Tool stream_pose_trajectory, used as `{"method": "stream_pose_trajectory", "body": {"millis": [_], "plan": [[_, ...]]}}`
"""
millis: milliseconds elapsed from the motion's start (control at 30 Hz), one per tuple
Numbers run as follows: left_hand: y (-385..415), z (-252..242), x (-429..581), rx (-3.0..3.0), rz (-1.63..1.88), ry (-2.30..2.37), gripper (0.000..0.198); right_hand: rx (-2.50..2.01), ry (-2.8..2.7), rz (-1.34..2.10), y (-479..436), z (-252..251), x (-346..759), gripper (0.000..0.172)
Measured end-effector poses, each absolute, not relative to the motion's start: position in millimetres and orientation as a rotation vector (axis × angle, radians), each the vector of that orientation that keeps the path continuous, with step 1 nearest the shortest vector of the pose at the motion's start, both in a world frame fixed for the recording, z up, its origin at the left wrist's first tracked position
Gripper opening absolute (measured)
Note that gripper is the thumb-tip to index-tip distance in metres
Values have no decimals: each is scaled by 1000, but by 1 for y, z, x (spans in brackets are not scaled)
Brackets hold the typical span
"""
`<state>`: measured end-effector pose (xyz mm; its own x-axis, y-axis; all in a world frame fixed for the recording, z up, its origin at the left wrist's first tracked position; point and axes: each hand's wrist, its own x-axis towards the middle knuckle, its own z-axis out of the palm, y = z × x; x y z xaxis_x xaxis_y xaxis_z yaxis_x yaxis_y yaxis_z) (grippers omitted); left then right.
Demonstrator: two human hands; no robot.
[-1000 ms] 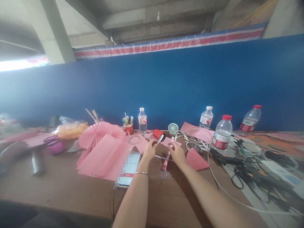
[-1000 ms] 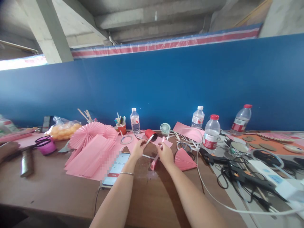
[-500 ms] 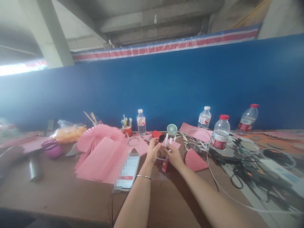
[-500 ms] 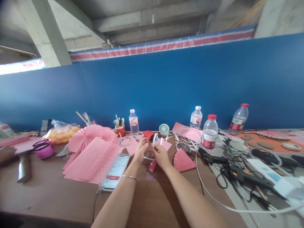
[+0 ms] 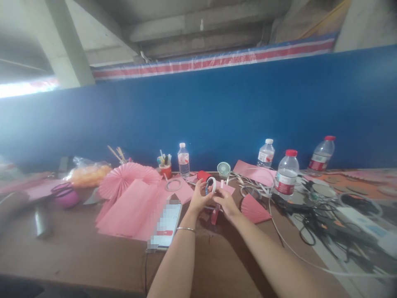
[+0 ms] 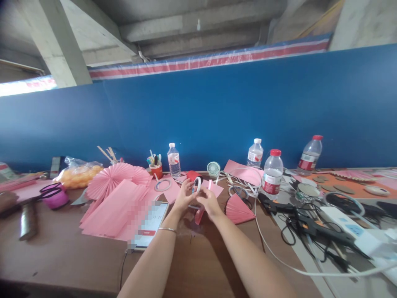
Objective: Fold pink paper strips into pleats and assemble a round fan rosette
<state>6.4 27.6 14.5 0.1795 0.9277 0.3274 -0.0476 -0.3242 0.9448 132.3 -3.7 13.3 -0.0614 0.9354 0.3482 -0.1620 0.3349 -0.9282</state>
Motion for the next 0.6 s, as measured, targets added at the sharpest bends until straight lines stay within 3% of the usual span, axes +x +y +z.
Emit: {"method": "stream_pose_trajectory", "body": {"millis": [200,467,600], "plan": [[26,8,8,1665,1275,851,73,-842,-1015,1212,4,8,131,39],[18,22,9,1353,1276,806,64,-1021,-1513,726,-6,16,137,32],[14,29,8,1303,1232,770,64,-971,-1559,725,-9,16,131,27]]}}
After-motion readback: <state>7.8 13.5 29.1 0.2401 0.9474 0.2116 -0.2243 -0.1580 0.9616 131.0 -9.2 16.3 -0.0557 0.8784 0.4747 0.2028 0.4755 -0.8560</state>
